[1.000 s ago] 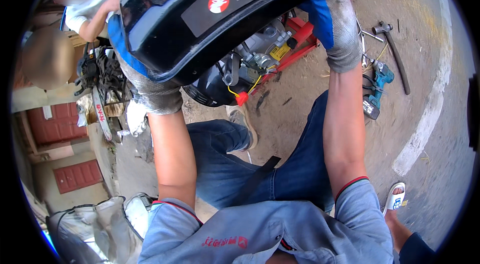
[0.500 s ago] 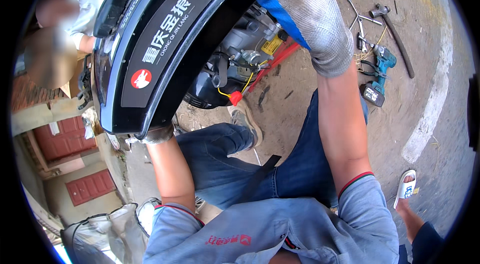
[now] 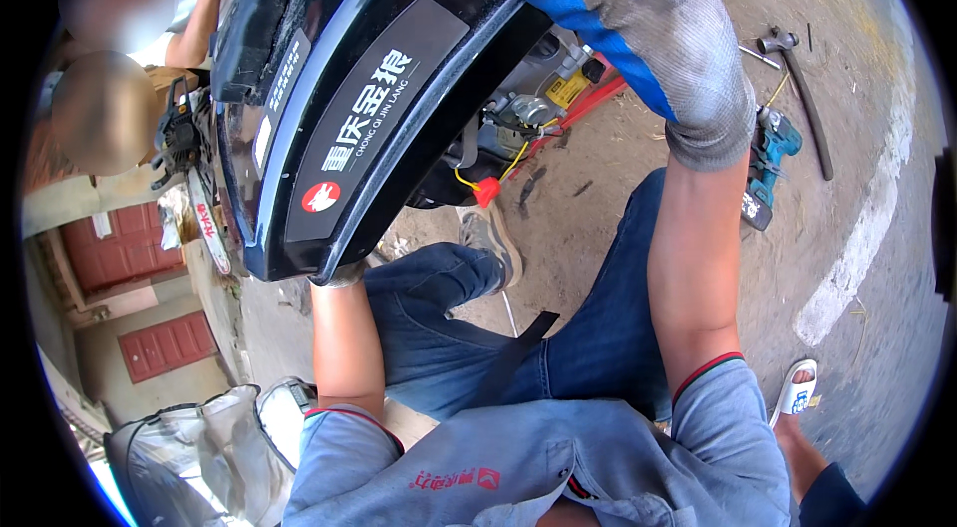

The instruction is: The person uses pliers to adjust and tighten components on a small engine mounted on a three-wheeled vehicle. They manipulate wires and internal parts while another person observes nearby.

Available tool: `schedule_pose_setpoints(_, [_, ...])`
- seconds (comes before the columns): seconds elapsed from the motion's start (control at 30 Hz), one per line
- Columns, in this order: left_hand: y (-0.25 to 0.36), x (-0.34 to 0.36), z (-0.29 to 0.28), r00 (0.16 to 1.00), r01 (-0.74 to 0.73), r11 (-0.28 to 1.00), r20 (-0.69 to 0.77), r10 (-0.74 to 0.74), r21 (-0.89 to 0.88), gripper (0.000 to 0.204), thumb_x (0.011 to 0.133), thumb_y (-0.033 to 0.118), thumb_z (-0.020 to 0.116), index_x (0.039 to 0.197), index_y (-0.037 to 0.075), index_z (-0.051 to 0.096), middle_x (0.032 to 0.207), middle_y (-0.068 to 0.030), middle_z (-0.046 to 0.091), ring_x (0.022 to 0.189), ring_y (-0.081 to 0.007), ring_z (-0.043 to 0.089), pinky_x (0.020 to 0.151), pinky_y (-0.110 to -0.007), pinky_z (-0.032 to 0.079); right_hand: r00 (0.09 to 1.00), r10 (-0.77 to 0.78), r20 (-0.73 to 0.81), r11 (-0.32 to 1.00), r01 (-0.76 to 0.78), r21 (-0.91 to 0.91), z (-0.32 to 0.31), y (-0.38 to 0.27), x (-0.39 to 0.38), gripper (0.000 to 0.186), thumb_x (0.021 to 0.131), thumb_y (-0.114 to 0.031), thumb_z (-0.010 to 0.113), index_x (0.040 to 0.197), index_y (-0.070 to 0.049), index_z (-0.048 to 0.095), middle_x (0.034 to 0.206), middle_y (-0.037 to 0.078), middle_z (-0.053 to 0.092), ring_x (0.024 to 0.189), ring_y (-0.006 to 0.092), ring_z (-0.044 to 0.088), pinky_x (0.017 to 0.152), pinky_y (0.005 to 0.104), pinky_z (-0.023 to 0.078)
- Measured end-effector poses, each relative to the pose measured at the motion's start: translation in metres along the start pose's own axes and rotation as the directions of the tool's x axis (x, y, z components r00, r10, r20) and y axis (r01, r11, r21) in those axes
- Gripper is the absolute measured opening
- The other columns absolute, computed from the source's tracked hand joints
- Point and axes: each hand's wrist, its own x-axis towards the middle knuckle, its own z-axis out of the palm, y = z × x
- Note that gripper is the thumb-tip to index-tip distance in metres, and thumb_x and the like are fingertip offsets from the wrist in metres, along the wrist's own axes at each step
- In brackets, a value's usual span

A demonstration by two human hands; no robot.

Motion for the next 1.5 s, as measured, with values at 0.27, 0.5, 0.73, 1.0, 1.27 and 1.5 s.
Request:
schedule_pose_setpoints(0.27, [0.001,-0.005,-0.002,1.0,0.018,0.999,-0.007,-0.018,-0.039,0.064,0.102,0.047,0.056,0.145,-0.001,0.05,0.141,-0.0236,0.058,0.124,-0.0332,0.063,0.102,-0.046,0.055,0.994,0.077,0.077,0.94,-0.099,0.326,-0.001,0.002,0.005,0.035,0.089,-0.026,0.084,0.109,0.0,0.073,0.075,-0.001,0.067,0.067,0.0064,0.061,0.06,0.0228,0.048])
schedule_pose_setpoints(0.5, [-0.001,-0.009,-0.003,0.999,0.045,0.998,0.002,-0.045,-0.049,0.064,0.102,0.048,0.055,0.145,-0.001,0.05,0.142,-0.0241,0.057,0.124,-0.0341,0.063,0.103,-0.047,0.055,1.0,0.017,0.015,0.999,-0.016,-0.031,-0.01,0.016,0.0,0.041,0.088,-0.03,0.083,0.116,-0.002,0.072,0.073,0.002,0.066,0.065,0.0089,0.061,0.06,0.0279,0.05])
schedule_pose_setpoints(0.73, [-0.007,-0.012,-0.001,0.997,0.072,0.995,0.016,-0.071,-0.066,0.065,0.103,0.049,0.055,0.145,-0.001,0.05,0.142,-0.0245,0.057,0.124,-0.0349,0.063,0.104,-0.048,0.054,0.943,-0.331,-0.026,0.942,0.329,-0.065,-0.007,0.057,0.012,0.041,0.092,-0.033,0.079,0.12,-0.004,0.074,0.081,0.001,0.07,0.073,0.0049,0.063,0.065,0.0252,0.052])
schedule_pose_setpoints(1.0, [-0.009,-0.016,0.001,0.995,0.099,0.992,0.033,-0.097,-0.084,0.066,0.103,0.05,0.054,0.144,-0.002,0.05,0.142,-0.0251,0.057,0.124,-0.0358,0.063,0.104,-0.048,0.054,0.867,-0.491,0.083,0.754,0.471,-0.457,-0.013,0.037,0.003,0.051,0.087,-0.037,0.082,0.124,-0.005,0.069,0.074,0.007,0.065,0.064,0.0142,0.063,0.062,0.0321,0.051])
schedule_pose_setpoints(1.27, [0.0,-0.014,0.001,0.988,0.145,0.968,0.074,-0.133,-0.202,0.067,0.103,0.051,0.053,0.144,-0.002,0.05,0.143,-0.0256,0.056,0.124,-0.0368,0.063,0.105,-0.049,0.054,0.921,-0.103,0.375,0.87,-0.099,0.483,-0.039,0.033,0.012,0.044,0.096,-0.022,0.072,0.134,-0.001,0.063,0.087,0.004,0.07,0.066,0.0097,0.061,0.056,0.0229,0.047])
schedule_pose_setpoints(1.5, [0.024,-0.006,-0.006,0.975,0.214,0.882,0.035,-0.22,-0.421,0.072,0.104,0.058,0.047,0.147,0.0,0.049,0.144,-0.0235,0.056,0.12,-0.0378,0.065,0.097,-0.054,0.058,0.859,-0.37,0.354,0.669,-0.018,0.743,-0.03,0.074,0.034,0.031,0.103,-0.012,0.058,0.127,0.009,0.06,0.096,0.009,0.068,0.074,0.0065,0.062,0.059,0.0159,0.048])
